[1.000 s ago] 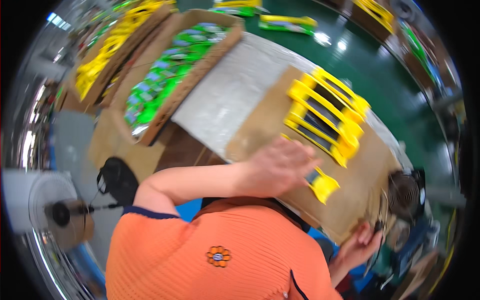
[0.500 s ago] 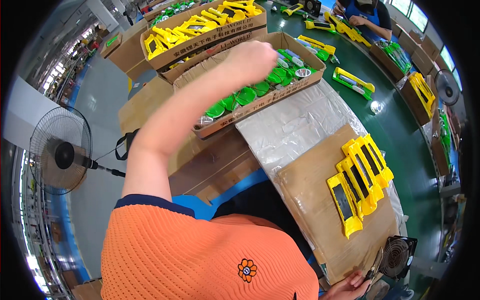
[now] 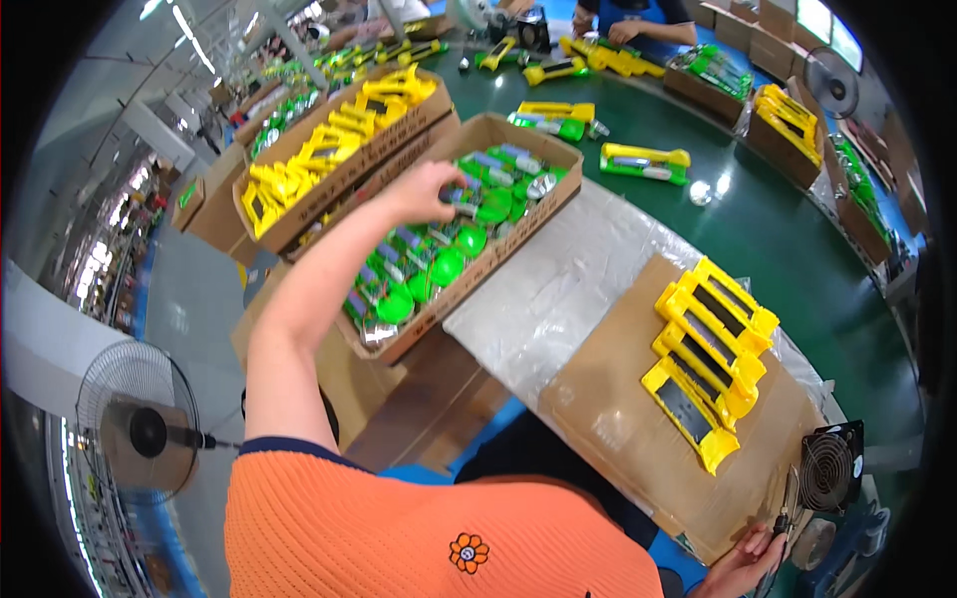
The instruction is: Soldering electronic components and assembling plastic flashlight housings at a factory workbench.
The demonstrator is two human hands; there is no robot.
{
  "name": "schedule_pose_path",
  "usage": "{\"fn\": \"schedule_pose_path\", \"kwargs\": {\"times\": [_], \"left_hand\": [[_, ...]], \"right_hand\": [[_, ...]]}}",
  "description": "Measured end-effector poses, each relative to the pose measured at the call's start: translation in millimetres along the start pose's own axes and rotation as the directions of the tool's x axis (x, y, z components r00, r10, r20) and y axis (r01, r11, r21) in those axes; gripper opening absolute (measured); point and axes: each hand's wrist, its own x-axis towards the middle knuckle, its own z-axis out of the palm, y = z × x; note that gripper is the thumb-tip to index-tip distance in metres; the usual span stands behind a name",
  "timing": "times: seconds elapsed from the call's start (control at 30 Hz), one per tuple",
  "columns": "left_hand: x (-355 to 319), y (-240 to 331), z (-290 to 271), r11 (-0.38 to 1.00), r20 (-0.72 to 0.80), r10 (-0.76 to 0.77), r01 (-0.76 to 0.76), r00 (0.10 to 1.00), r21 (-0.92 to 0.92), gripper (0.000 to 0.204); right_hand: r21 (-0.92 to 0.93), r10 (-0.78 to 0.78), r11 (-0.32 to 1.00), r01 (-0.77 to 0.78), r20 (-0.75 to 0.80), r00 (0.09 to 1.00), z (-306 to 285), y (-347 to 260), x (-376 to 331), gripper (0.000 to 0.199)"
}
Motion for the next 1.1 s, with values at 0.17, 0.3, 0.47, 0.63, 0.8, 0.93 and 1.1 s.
{"fn": "schedule_pose_path", "kwargs": {"times": [0.17,0.3,0.47,0.63,0.8,0.93,1.1], "left_hand": [[-21.5,35.7,-23.6,0.989,-0.16,0.08,-0.058,0.984,0.139,0.04],[-11.5,30.7,-41.1,0.965,-0.371,0.237,-0.172,0.898,0.199,0.037],[-27.2,136.8,-82.4,0.948,-0.41,0.315,-0.267,0.856,0.171,0.04],[-35.9,268.9,-16.7,0.802,-0.099,0.597,-0.589,0.796,0.096,0.045],[-37.9,318.4,63.5,0.726,-0.049,0.685,-0.686,0.727,-0.035,0.044],[-33.0,330.4,64.5,0.774,-0.008,0.62,-0.614,0.784,-0.156,0.04],[-38.1,353.2,67.8,0.889,-0.006,0.42,-0.412,0.908,-0.2,0.028]], "right_hand": [[-0.063,0.011,0.998,-0.003,0.12,0.993,-1.5,-14.8,-5.3,0.016],[-0.018,0.077,0.997,-0.076,0.044,0.996,-12.7,-12.3,-4.3,0.02],[0.168,0.103,0.976,-0.136,0.193,0.976,-1.6,-5.7,-2.3,0.014],[0.207,0.149,0.95,-0.233,0.354,0.923,39.8,-11.2,-22.8,0.012],[0.169,0.255,0.925,-0.34,0.388,0.886,60.6,12.5,-27.3,0.007],[0.088,0.248,0.946,-0.313,0.424,0.871,63.2,24.8,-32.0,0.005],[0.117,0.133,0.971,-0.211,0.468,0.874,55.9,1.4,-34.9,0.009]]}}
